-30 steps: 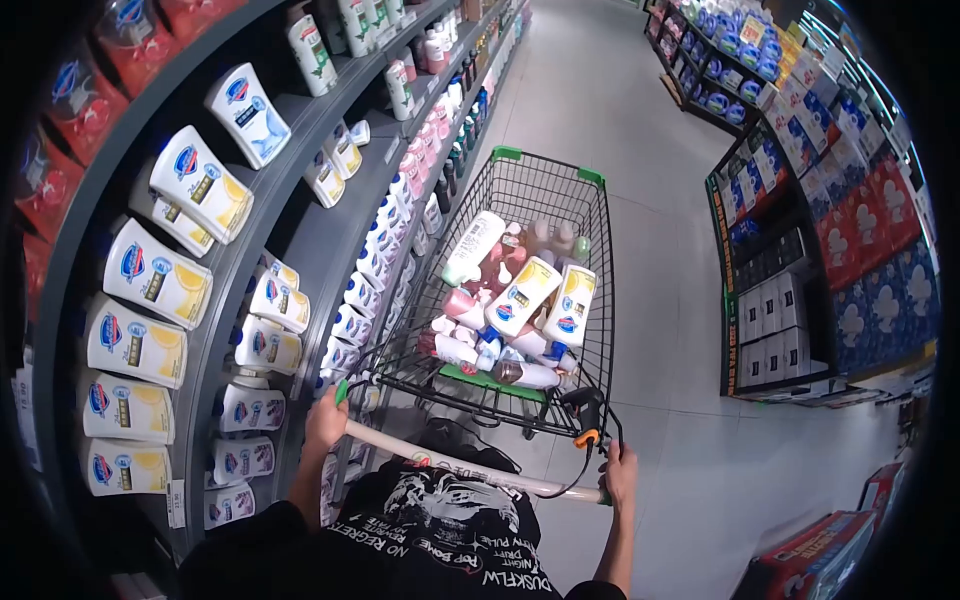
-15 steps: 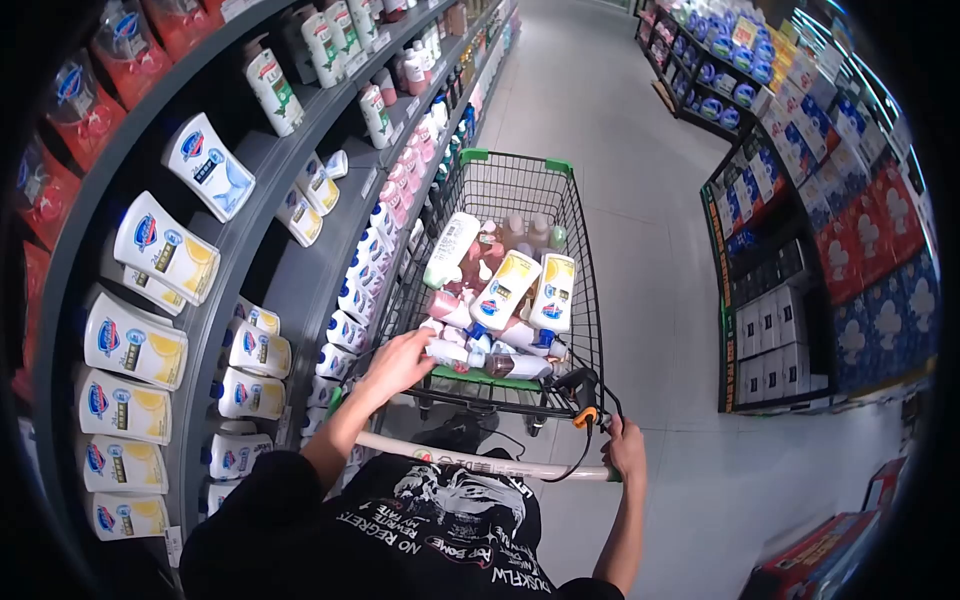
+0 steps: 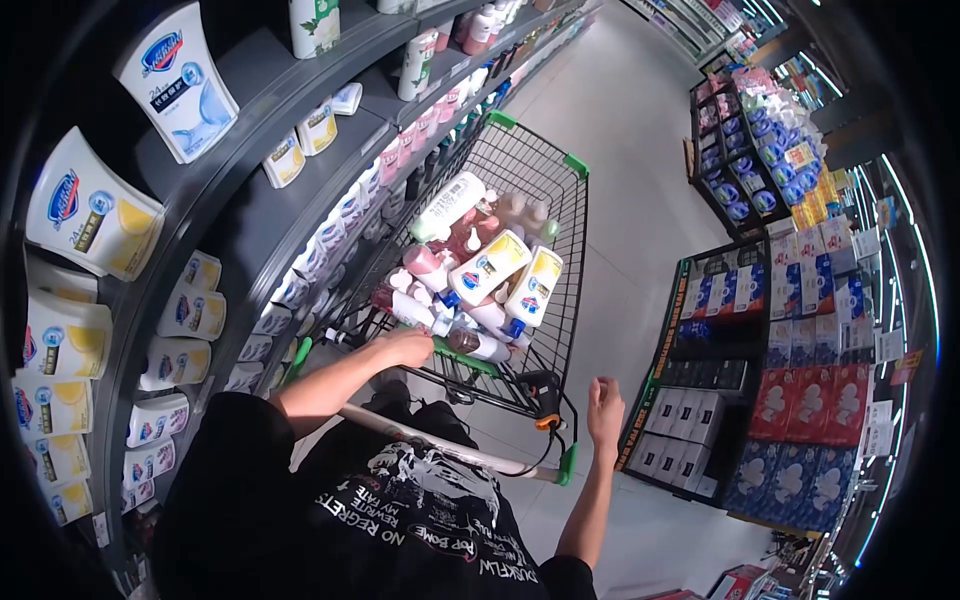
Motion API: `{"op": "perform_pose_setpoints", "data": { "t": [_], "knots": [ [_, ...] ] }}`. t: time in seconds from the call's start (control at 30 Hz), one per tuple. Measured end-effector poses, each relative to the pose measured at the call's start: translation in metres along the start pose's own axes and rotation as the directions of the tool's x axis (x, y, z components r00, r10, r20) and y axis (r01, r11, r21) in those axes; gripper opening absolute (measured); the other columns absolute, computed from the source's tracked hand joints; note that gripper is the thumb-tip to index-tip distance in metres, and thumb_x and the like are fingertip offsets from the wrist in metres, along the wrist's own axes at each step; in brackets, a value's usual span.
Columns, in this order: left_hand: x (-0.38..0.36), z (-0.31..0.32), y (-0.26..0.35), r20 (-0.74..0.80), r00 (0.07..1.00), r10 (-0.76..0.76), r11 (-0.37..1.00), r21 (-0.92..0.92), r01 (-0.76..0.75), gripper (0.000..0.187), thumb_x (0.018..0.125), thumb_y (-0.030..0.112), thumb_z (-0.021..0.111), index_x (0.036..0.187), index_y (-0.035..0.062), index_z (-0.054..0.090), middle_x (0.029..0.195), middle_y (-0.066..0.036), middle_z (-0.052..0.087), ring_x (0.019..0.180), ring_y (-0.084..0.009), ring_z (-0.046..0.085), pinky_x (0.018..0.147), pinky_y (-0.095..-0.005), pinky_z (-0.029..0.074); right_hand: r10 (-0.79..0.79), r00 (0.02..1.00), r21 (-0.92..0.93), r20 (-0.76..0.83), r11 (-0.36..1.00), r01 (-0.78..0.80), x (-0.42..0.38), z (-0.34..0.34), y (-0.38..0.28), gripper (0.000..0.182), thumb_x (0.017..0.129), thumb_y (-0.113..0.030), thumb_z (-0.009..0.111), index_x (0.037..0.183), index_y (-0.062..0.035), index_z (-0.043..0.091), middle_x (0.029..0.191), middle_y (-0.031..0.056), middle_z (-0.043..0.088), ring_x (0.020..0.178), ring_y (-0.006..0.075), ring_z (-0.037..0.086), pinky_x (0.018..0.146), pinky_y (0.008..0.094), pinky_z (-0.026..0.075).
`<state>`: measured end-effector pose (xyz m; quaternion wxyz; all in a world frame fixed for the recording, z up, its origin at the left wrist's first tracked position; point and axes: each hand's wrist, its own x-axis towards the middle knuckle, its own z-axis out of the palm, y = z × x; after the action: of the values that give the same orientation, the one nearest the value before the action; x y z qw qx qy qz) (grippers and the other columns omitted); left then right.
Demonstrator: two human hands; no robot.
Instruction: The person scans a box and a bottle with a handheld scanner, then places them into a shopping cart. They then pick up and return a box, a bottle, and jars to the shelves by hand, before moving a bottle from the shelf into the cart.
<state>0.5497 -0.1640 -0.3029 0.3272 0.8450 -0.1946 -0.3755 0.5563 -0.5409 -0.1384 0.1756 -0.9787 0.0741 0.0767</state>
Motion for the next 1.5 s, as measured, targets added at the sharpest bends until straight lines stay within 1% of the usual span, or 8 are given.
{"op": "perform_pose_setpoints", "data": {
  "t": [0.2,0.4,0.47,0.53,0.6,1.0,1.3,1.5],
  "knots": [
    [0.027,-0.025,0.002,-0.001,0.999,-0.045,0.999,-0.014,0.045,0.021,0.075,0.007,0.058,0.09,-0.0007,0.072,0.094,-0.02,0.07,0.089,-0.0349,0.068,0.074,-0.0454,0.053,-0.267,0.95,0.017,0.162,0.963,0.268,0.126,0.1,-0.062,0.034,0.087,-0.02,0.065,0.111,0.0028,0.058,0.087,0.0192,0.07,0.082,0.0304,0.069,0.075,0.0369,0.053],
    [0.061,-0.037,0.007,0.032,0.997,-0.069,0.997,0.021,0.069,0.021,0.078,0.009,0.06,0.093,0.0041,0.074,0.099,-0.016,0.071,0.093,-0.0319,0.069,0.075,-0.0426,0.055,-0.041,0.995,0.003,0.093,0.999,0.041,0.182,0.212,-0.041,0.062,0.076,-0.029,0.073,0.124,0.0034,0.049,0.104,0.0283,0.063,0.098,0.0413,0.063,0.089,0.0449,0.05],
    [0.076,-0.034,0.004,-0.023,0.998,-0.056,0.997,0.05,0.057,0.02,0.078,0.009,0.061,0.093,0.0055,0.074,0.098,-0.014,0.072,0.093,-0.0304,0.07,0.076,-0.0421,0.055,0.134,0.968,0.226,0.21,0.957,-0.182,0.215,0.252,0.015,0.063,0.075,-0.025,0.074,0.124,0.0053,0.048,0.097,0.0221,0.064,0.095,0.0376,0.065,0.086,0.0426,0.052],
    [0.069,-0.05,0.013,-0.028,0.997,-0.076,0.997,0.008,0.076,0.021,0.077,0.009,0.062,0.092,0.0071,0.075,0.099,-0.012,0.072,0.094,-0.0291,0.07,0.076,-0.0415,0.056,0.174,0.822,0.734,0.543,0.378,-0.565,0.211,0.255,0.009,0.047,0.078,-0.011,0.069,0.119,0.0008,0.05,0.09,0.0148,0.059,0.082,0.0302,0.064,0.068,0.0448,0.055],
    [0.079,-0.05,0.01,-0.037,0.996,-0.082,0.997,-0.008,0.082,0.02,0.075,0.009,0.062,0.09,0.0066,0.075,0.096,-0.014,0.072,0.092,-0.0305,0.07,0.074,-0.0422,0.056,0.348,0.683,0.552,0.642,0.409,-0.727,0.225,0.256,0.014,0.037,0.079,-0.005,0.066,0.113,-0.0014,0.051,0.087,0.0143,0.057,0.067,0.0248,0.06,0.056,0.0441,0.053],
    [0.099,-0.095,0.004,0.04,0.998,-0.056,0.997,-0.058,0.058,0.019,0.07,0.007,0.058,0.081,-0.0009,0.071,0.085,-0.023,0.069,0.082,-0.0378,0.069,0.07,-0.0459,0.055,0.452,0.63,0.511,0.632,0.368,-0.777,0.249,0.234,-0.025,0.023,0.089,-0.026,0.07,0.096,-0.0067,0.06,0.069,0.0002,0.054,0.066,0.0133,0.056,0.065,0.0356,0.052],
    [0.109,-0.097,0.003,-0.029,0.998,-0.057,0.997,-0.059,0.055,0.02,0.075,0.005,0.056,0.087,-0.0006,0.071,0.088,-0.024,0.069,0.083,-0.0384,0.069,0.071,-0.0465,0.055,0.395,0.803,0.834,0.447,0.142,-0.534,0.267,0.245,-0.04,0.033,0.092,-0.018,0.066,0.108,0.0058,0.05,0.094,0.0136,0.059,0.071,0.023,0.062,0.063,0.0329,0.062],
    [0.113,-0.092,-0.001,-0.06,0.996,-0.064,0.998,-0.025,0.062,0.019,0.077,0.008,0.06,0.091,0.0031,0.073,0.092,-0.015,0.072,0.087,-0.0307,0.07,0.071,-0.0428,0.056,0.546,0.835,0.772,0.071,0.499,-0.392,0.294,0.192,-0.041,0.038,0.09,-0.028,0.068,0.097,0.0056,0.052,0.077,0.0123,0.057,0.055,0.0211,0.06,0.046,0.0308,0.054]
  ]
}}
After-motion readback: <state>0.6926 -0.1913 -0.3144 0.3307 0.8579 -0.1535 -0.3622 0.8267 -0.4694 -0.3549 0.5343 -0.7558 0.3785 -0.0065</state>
